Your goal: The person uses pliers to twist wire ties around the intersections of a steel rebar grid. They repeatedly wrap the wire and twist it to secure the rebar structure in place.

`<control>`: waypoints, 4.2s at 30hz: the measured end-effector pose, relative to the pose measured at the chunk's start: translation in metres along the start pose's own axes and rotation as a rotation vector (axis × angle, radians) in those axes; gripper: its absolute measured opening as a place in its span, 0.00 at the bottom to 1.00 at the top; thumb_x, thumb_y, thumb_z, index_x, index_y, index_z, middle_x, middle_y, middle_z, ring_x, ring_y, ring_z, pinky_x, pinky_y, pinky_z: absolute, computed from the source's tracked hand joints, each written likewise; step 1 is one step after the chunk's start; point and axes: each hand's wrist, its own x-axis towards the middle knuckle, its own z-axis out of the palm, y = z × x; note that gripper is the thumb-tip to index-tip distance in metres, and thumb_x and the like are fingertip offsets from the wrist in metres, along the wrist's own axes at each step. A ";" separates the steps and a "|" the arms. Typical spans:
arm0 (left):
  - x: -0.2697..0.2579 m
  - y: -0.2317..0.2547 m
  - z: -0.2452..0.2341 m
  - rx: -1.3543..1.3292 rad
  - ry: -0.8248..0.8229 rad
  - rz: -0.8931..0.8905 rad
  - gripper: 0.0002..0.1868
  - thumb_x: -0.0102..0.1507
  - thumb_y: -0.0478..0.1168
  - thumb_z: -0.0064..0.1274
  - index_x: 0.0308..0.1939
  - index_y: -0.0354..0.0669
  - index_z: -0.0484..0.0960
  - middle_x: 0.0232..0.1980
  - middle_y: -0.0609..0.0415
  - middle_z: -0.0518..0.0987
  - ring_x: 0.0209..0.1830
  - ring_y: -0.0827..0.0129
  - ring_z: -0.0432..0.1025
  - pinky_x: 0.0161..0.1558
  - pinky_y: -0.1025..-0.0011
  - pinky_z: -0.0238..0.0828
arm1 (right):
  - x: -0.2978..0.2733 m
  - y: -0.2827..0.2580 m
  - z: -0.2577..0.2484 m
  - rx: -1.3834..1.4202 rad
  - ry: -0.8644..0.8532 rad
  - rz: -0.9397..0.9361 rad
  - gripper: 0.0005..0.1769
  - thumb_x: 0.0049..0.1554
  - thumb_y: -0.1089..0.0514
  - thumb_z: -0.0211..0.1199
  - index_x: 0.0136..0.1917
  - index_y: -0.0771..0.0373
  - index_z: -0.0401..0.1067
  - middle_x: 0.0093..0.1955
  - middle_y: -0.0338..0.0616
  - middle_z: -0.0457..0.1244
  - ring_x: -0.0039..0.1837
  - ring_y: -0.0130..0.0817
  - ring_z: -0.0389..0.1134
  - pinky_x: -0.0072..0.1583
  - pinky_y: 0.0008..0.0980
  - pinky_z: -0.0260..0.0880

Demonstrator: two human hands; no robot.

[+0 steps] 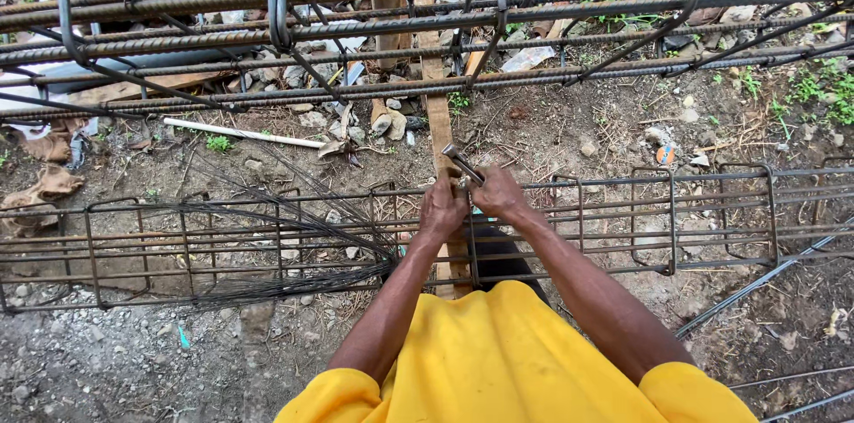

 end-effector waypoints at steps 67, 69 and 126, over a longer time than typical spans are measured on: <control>-0.027 -0.038 0.043 0.512 0.463 0.219 0.14 0.50 0.43 0.66 0.39 0.61 0.85 0.57 0.60 0.78 0.64 0.54 0.66 0.54 0.49 0.64 | 0.023 0.010 -0.019 -0.738 -0.172 -0.387 0.16 0.49 0.62 0.58 0.53 0.56 0.71 0.42 0.44 0.69 0.48 0.44 0.73 0.50 0.42 0.75; -0.031 -0.015 0.028 0.522 0.373 0.077 0.06 0.58 0.49 0.62 0.33 0.56 0.84 0.51 0.54 0.80 0.60 0.58 0.69 0.56 0.51 0.64 | 0.027 0.007 -0.018 -0.795 -0.204 -0.312 0.24 0.49 0.63 0.55 0.60 0.57 0.70 0.38 0.39 0.66 0.43 0.35 0.68 0.47 0.33 0.71; -0.032 -0.036 0.038 0.424 0.557 0.285 0.16 0.53 0.43 0.64 0.44 0.47 0.86 0.51 0.52 0.76 0.62 0.57 0.68 0.58 0.52 0.58 | -0.025 -0.072 -0.100 -1.694 -0.448 -0.201 0.18 0.55 0.56 0.51 0.57 0.40 0.70 0.58 0.39 0.62 0.61 0.37 0.61 0.61 0.49 0.62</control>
